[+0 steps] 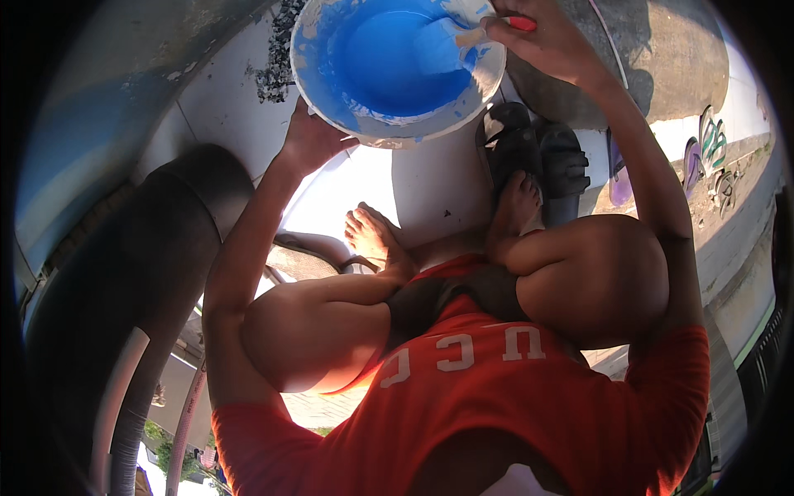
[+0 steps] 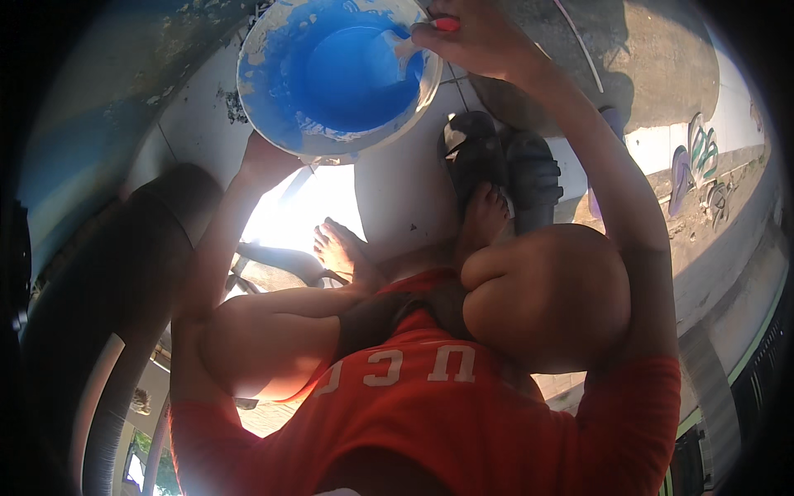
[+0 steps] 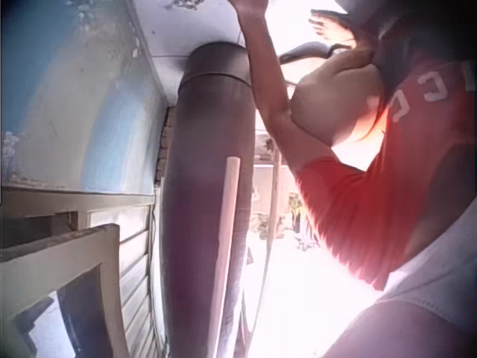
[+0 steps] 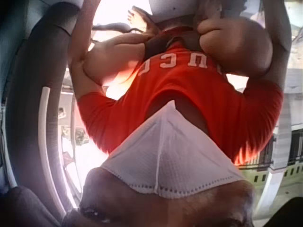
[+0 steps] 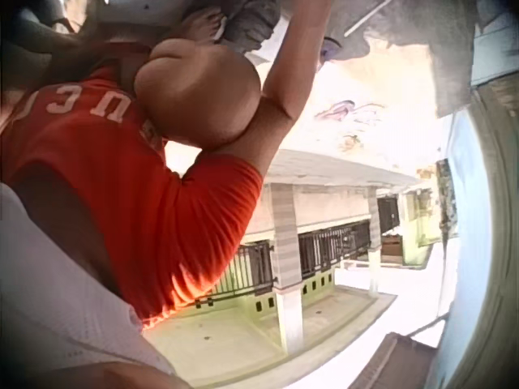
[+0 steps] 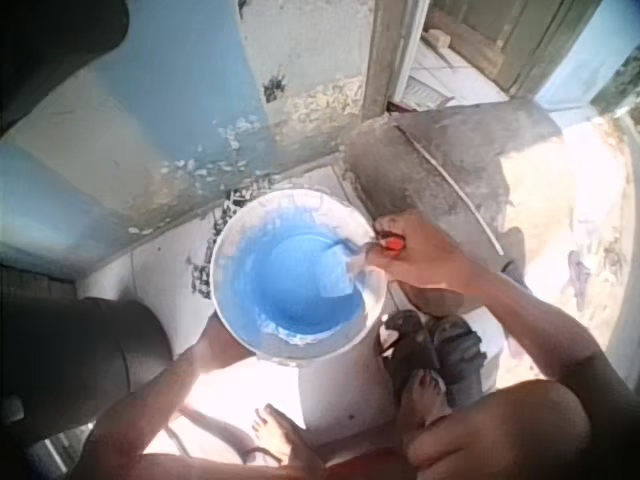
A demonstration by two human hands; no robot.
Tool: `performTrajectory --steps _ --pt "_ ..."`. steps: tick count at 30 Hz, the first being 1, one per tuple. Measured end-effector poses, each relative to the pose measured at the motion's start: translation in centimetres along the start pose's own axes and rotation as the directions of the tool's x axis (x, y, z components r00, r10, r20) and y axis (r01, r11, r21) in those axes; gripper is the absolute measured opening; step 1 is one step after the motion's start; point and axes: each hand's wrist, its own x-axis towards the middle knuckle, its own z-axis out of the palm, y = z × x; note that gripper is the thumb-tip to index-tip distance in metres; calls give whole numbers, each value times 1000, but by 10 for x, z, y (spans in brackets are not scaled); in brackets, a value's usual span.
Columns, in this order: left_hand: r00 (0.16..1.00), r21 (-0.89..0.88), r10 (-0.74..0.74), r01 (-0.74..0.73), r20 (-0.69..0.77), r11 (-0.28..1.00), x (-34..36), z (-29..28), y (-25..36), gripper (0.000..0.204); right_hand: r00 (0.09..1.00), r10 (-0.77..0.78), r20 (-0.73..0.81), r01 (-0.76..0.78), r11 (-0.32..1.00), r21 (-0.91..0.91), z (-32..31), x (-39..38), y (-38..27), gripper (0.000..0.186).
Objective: The person mixes blue paint in a bucket using a brush and then applies the paint to an outdoor wall with a smaller brush.
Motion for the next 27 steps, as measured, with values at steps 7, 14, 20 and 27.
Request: performTrajectory --steps 7,14,20,27 --pt "782 702 372 115 -500 702 -45 -23 142 49 988 -41 -146 64 986 156 14 -3 -6 53" --pt "697 884 596 -464 400 -50 -2 149 200 32 981 -96 -170 109 992 71 -15 -1 -22 55" --pt "680 831 554 -554 480 -41 36 139 172 38 925 -264 -274 322 926 197 -1 15 -18 61" --pt "604 685 611 -716 512 134 44 136 165 32 922 -267 -281 343 900 270 5 8 -22 64"
